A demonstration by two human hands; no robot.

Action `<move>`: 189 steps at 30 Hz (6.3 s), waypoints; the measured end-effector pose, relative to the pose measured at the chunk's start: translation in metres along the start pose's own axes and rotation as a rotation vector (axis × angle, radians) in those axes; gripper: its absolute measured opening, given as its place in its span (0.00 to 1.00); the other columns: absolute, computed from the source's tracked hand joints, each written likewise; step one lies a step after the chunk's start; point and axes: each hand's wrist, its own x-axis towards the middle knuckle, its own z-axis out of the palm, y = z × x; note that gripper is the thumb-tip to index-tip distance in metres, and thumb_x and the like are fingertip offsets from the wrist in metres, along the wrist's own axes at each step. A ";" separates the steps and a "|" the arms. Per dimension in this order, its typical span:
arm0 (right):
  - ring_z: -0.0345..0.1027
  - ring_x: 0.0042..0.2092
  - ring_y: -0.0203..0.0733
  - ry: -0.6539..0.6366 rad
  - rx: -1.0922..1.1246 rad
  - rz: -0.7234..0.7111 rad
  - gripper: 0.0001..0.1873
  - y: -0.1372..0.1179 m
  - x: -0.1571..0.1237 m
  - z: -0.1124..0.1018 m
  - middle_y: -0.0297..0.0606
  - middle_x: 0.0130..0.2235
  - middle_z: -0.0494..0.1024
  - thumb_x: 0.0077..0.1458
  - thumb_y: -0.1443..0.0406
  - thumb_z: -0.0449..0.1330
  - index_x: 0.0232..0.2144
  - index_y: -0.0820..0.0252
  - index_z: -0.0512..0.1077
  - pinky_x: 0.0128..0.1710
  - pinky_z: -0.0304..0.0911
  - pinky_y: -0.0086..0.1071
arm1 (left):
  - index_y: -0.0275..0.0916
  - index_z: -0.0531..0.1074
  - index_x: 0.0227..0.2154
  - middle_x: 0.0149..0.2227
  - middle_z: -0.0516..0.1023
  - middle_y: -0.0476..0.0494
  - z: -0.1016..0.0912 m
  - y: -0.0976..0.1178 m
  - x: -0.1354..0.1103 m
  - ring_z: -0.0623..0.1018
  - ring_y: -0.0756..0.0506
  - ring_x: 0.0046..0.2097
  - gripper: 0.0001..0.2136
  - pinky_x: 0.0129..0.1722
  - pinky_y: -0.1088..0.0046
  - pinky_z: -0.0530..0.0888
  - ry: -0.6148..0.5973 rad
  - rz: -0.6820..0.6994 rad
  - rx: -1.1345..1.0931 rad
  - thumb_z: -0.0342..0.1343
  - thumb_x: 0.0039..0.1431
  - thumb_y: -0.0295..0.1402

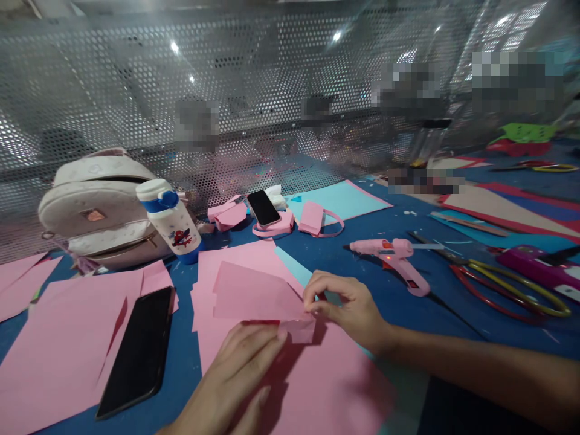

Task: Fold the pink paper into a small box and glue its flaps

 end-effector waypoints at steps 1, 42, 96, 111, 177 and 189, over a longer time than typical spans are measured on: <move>0.68 0.30 0.37 0.001 -0.002 0.005 0.13 0.000 0.000 0.000 0.36 0.27 0.77 0.60 0.58 0.65 0.27 0.59 0.76 0.31 0.63 0.31 | 0.37 0.54 0.68 0.58 0.72 0.33 0.000 0.000 0.000 0.72 0.40 0.58 0.25 0.57 0.62 0.71 0.006 -0.001 0.003 0.42 0.70 0.30; 0.68 0.31 0.38 0.032 0.007 -0.012 0.15 0.003 0.001 0.000 0.38 0.29 0.79 0.61 0.54 0.63 0.30 0.58 0.79 0.33 0.62 0.31 | 0.32 0.56 0.67 0.60 0.70 0.30 0.002 -0.002 -0.004 0.69 0.39 0.60 0.24 0.59 0.63 0.69 0.009 -0.003 -0.040 0.43 0.71 0.30; 0.66 0.31 0.38 0.017 0.037 0.022 0.14 0.001 0.000 0.000 0.37 0.29 0.75 0.59 0.57 0.66 0.27 0.59 0.74 0.30 0.61 0.31 | 0.34 0.57 0.67 0.58 0.72 0.31 0.001 0.000 -0.002 0.71 0.41 0.59 0.23 0.57 0.65 0.71 0.040 0.024 0.007 0.42 0.71 0.31; 0.67 0.33 0.40 -0.003 -0.018 -0.045 0.15 0.000 0.000 -0.002 0.38 0.28 0.76 0.64 0.55 0.61 0.30 0.58 0.76 0.33 0.62 0.34 | 0.35 0.56 0.67 0.59 0.72 0.32 0.001 -0.001 0.000 0.72 0.40 0.59 0.24 0.58 0.65 0.70 0.042 0.022 -0.002 0.42 0.71 0.32; 0.66 0.32 0.37 -0.009 -0.078 -0.206 0.11 -0.002 -0.002 -0.003 0.36 0.29 0.73 0.65 0.59 0.61 0.35 0.56 0.81 0.31 0.63 0.31 | 0.34 0.55 0.67 0.62 0.69 0.30 0.000 0.000 -0.002 0.68 0.39 0.62 0.24 0.59 0.59 0.70 -0.013 0.000 -0.036 0.41 0.71 0.30; 0.67 0.37 0.37 -0.071 -0.115 -0.274 0.12 -0.001 -0.004 -0.002 0.37 0.34 0.71 0.69 0.64 0.55 0.42 0.55 0.80 0.36 0.65 0.31 | 0.33 0.56 0.67 0.61 0.69 0.30 0.001 0.000 -0.003 0.69 0.38 0.62 0.24 0.59 0.60 0.70 -0.001 0.010 -0.025 0.42 0.71 0.31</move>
